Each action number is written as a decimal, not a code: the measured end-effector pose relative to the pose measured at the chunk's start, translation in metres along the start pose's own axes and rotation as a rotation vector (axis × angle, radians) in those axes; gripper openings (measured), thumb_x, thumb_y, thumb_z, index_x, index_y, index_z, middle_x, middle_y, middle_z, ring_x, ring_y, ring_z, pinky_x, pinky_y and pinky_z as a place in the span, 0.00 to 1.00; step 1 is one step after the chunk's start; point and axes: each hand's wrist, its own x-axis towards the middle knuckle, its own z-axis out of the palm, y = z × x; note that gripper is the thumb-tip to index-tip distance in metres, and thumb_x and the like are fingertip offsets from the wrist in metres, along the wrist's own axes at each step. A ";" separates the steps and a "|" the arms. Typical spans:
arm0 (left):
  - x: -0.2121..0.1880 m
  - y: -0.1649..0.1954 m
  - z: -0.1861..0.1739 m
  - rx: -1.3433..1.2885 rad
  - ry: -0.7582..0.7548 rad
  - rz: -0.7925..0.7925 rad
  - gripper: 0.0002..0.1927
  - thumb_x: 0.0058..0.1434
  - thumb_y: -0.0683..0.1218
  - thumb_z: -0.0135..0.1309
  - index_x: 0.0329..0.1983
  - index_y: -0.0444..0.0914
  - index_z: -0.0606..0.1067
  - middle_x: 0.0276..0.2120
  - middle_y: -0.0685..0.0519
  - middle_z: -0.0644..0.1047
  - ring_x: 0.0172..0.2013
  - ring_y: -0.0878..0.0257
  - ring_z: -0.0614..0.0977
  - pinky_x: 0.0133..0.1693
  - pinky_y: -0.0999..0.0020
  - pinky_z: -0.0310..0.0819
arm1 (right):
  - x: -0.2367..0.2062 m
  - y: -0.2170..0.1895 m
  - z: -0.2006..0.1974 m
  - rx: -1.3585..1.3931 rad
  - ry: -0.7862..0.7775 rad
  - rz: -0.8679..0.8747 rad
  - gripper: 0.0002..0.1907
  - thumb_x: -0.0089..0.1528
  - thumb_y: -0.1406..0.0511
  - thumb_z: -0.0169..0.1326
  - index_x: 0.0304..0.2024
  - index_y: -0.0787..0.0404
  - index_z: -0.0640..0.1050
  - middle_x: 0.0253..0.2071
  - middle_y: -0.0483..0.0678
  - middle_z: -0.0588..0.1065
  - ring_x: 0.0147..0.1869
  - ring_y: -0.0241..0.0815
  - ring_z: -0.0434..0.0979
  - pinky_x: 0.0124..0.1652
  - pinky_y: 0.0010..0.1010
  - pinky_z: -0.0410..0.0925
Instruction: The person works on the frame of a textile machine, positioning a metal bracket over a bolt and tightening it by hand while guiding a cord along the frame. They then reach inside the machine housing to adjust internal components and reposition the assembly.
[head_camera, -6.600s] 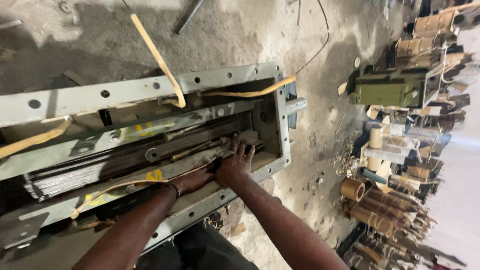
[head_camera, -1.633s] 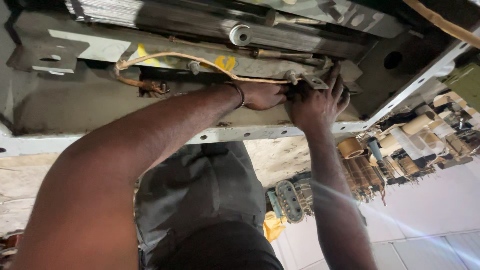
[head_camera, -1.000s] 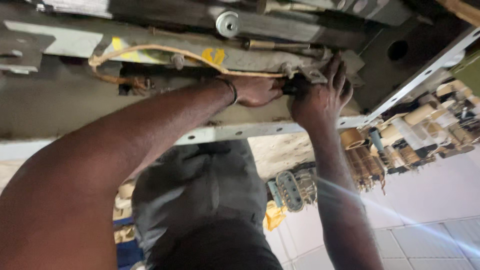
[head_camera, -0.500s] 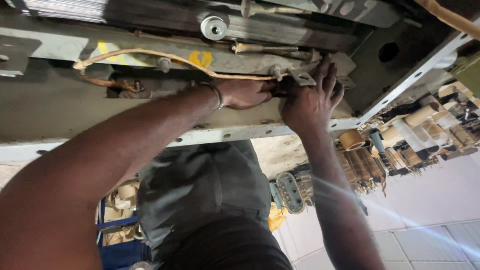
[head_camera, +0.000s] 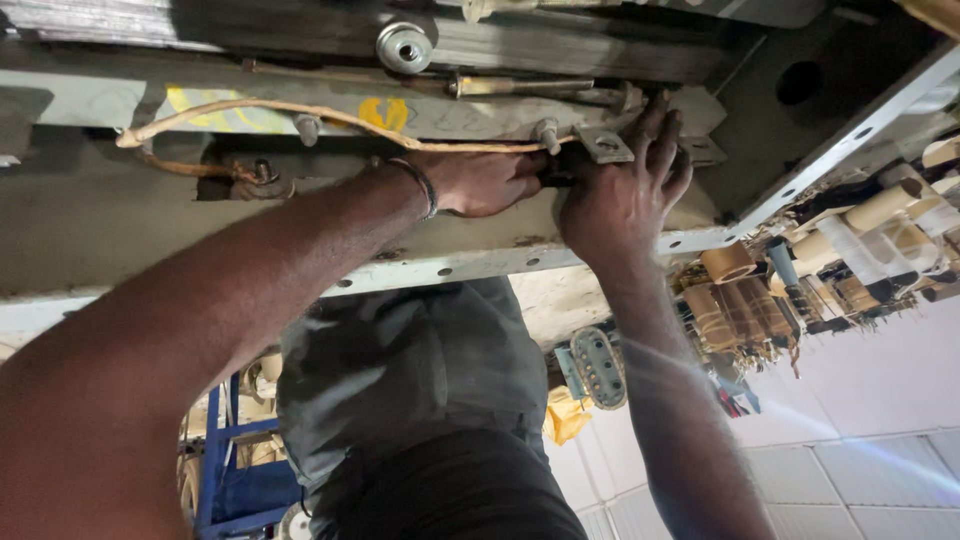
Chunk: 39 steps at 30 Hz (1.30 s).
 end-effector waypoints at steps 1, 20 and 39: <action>0.000 0.001 -0.001 0.020 -0.002 0.019 0.23 0.72 0.56 0.38 0.61 0.40 0.70 0.48 0.40 0.79 0.47 0.43 0.80 0.50 0.49 0.73 | 0.001 -0.002 -0.002 -0.015 -0.031 0.023 0.20 0.59 0.62 0.57 0.53 0.37 0.85 0.79 0.71 0.45 0.81 0.76 0.41 0.67 0.76 0.45; -0.018 0.025 -0.026 0.151 -0.021 -0.211 0.22 0.69 0.57 0.43 0.55 0.39 0.75 0.40 0.40 0.80 0.41 0.46 0.82 0.45 0.46 0.76 | 0.011 -0.006 -0.003 -0.022 -0.042 0.014 0.21 0.61 0.58 0.59 0.57 0.43 0.84 0.78 0.72 0.44 0.80 0.77 0.41 0.67 0.77 0.46; -0.006 0.014 -0.022 -0.005 0.000 -0.075 0.24 0.70 0.55 0.42 0.65 0.41 0.69 0.38 0.40 0.80 0.40 0.46 0.82 0.44 0.49 0.74 | 0.013 0.000 -0.004 -0.001 0.019 -0.031 0.17 0.60 0.59 0.60 0.51 0.36 0.87 0.79 0.72 0.45 0.81 0.77 0.43 0.69 0.71 0.47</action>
